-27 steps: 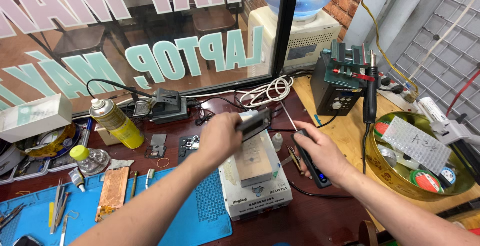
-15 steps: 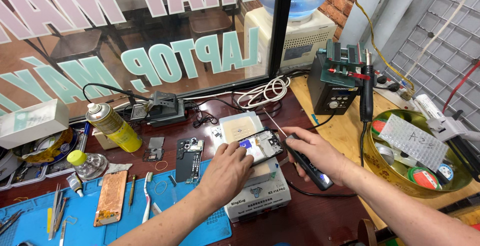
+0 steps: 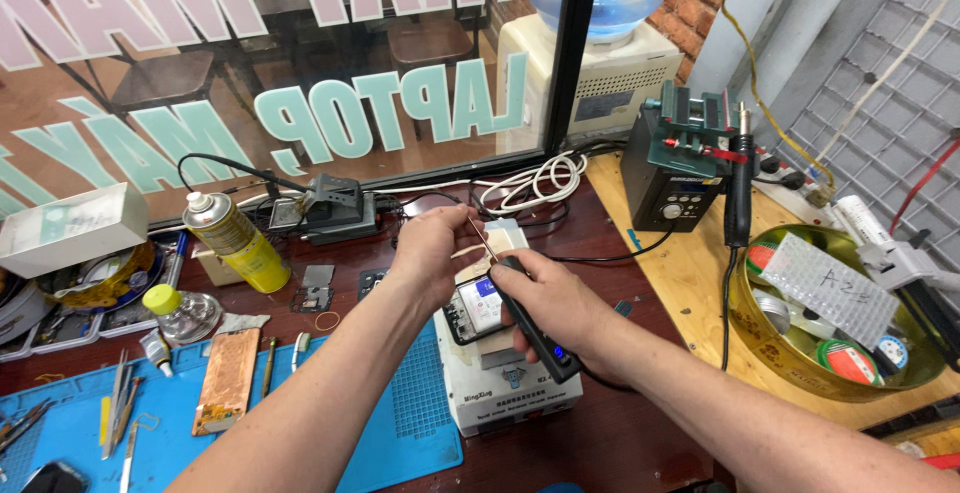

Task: The person uses a hot air gun and a screwdriver to work on a disassembled mobile phone placed on a heat plate. They heat the device, pry at internal components, and manipulate small parts on the workbench.

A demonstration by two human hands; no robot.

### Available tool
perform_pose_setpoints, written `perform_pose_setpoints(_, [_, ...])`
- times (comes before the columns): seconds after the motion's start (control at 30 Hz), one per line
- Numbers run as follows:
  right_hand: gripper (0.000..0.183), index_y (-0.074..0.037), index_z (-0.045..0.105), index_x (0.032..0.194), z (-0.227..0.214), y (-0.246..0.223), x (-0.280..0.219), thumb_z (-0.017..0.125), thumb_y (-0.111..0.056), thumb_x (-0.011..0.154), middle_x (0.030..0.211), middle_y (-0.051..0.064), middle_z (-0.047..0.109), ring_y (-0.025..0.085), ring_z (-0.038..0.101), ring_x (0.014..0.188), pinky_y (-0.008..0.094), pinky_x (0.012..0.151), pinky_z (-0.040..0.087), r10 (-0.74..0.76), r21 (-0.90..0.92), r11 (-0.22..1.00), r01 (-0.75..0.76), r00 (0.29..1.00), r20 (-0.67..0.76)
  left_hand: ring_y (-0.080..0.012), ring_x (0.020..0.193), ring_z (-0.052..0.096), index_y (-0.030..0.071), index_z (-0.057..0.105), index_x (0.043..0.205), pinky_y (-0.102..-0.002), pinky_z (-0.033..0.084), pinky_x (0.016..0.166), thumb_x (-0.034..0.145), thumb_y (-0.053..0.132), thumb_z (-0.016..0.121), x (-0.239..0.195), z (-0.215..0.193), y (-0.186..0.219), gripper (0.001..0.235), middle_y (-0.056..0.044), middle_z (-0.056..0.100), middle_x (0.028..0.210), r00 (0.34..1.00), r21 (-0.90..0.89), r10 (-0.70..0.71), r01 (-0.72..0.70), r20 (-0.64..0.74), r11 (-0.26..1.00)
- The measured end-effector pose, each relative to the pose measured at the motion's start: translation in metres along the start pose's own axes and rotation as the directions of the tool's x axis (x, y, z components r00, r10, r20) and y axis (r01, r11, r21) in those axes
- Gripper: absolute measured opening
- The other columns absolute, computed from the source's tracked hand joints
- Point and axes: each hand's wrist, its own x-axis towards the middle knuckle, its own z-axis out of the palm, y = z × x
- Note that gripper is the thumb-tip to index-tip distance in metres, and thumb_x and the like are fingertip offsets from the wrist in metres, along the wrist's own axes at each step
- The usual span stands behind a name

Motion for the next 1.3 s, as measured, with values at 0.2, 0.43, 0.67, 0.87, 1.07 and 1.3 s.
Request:
perform_pose_setpoints(0.2, [0.043, -0.013, 0.059, 0.131, 0.005, -0.006, 0.003, 0.050, -0.040, 0.098, 0.080, 0.004, 0.061, 0.013, 0.062, 0.055, 0.029, 0.047, 0.053, -0.017, 0.067, 0.998, 0.013, 0.998, 0.054, -0.0215, 0.091, 0.067, 0.005, 0.063, 0.110, -0.043, 0.054, 0.083, 0.100, 0.021, 0.053, -0.004, 0.005, -0.005, 0.021, -0.005, 0.068, 0.090, 0.995, -0.160, -0.058, 0.044, -0.079, 0.986])
perform_pose_setpoints(0.43, [0.045, -0.016, 0.057, 0.136, -0.015, 0.019, 0.032, 0.053, -0.035, 0.096, 0.088, 0.002, 0.071, 0.013, 0.076, 0.073, 0.029, 0.064, 0.063, -0.239, -0.017, 0.971, 0.240, 0.970, 0.048, -0.0263, 0.094, 0.070, 0.006, 0.057, 0.122, -0.049, 0.056, 0.085, 0.104, 0.030, 0.046, -0.014, 0.005, -0.005, 0.032, -0.010, 0.065, 0.089, 0.993, -0.212, -0.111, 0.115, 0.032, 0.970])
perform_pose_setpoints(0.67, [0.027, -0.006, 0.077, 0.106, -0.139, 0.100, 0.120, 0.063, -0.027, 0.096, 0.080, 0.011, 0.073, 0.018, 0.065, 0.062, 0.034, 0.052, 0.051, -0.161, -0.353, 0.935, 0.018, 0.911, -0.380, -0.0227, 0.079, 0.064, 0.009, 0.056, 0.127, -0.042, 0.059, 0.067, 0.103, 0.026, 0.052, -0.030, -0.017, 0.013, 0.029, -0.006, 0.063, 0.080, 0.990, -0.289, -0.130, 0.110, -0.048, 0.951])
perform_pose_setpoints(0.87, [0.036, -0.013, 0.076, 0.116, -0.149, 0.204, 0.163, 0.077, -0.029, 0.084, 0.111, 0.012, 0.076, 0.028, 0.073, 0.104, 0.041, 0.092, 0.057, -0.126, -0.794, 0.583, -0.174, 0.946, -0.300, -0.0168, 0.068, 0.060, 0.006, 0.062, 0.121, -0.039, 0.058, 0.064, 0.101, 0.019, 0.052, -0.040, -0.037, 0.021, 0.026, -0.005, 0.065, 0.079, 0.988, -0.247, -0.139, 0.116, -0.074, 0.962])
perform_pose_setpoints(1.07, [0.040, -0.018, 0.073, 0.124, -0.120, 0.216, 0.150, 0.077, -0.024, 0.085, 0.123, 0.012, 0.075, 0.032, 0.070, 0.117, 0.046, 0.098, 0.058, 0.096, -0.682, 0.594, -0.426, 0.879, -0.466, -0.0207, 0.071, 0.062, -0.001, 0.061, 0.109, -0.038, 0.059, 0.069, 0.103, 0.022, 0.052, -0.038, -0.052, 0.022, 0.025, -0.007, 0.060, 0.081, 0.988, -0.249, -0.132, 0.108, -0.084, 0.962])
perform_pose_setpoints(1.3, [0.033, -0.014, 0.074, 0.122, -0.110, 0.223, 0.163, 0.067, -0.012, 0.090, 0.124, 0.015, 0.076, 0.032, 0.072, 0.118, 0.045, 0.098, 0.058, 0.155, -0.614, 0.633, -0.470, 0.855, -0.495, -0.0161, 0.069, 0.056, 0.001, 0.062, 0.106, -0.042, 0.063, 0.076, 0.104, 0.026, 0.052, -0.040, -0.042, 0.023, 0.027, -0.004, 0.053, 0.080, 0.974, -0.361, -0.218, 0.183, -0.058, 0.914])
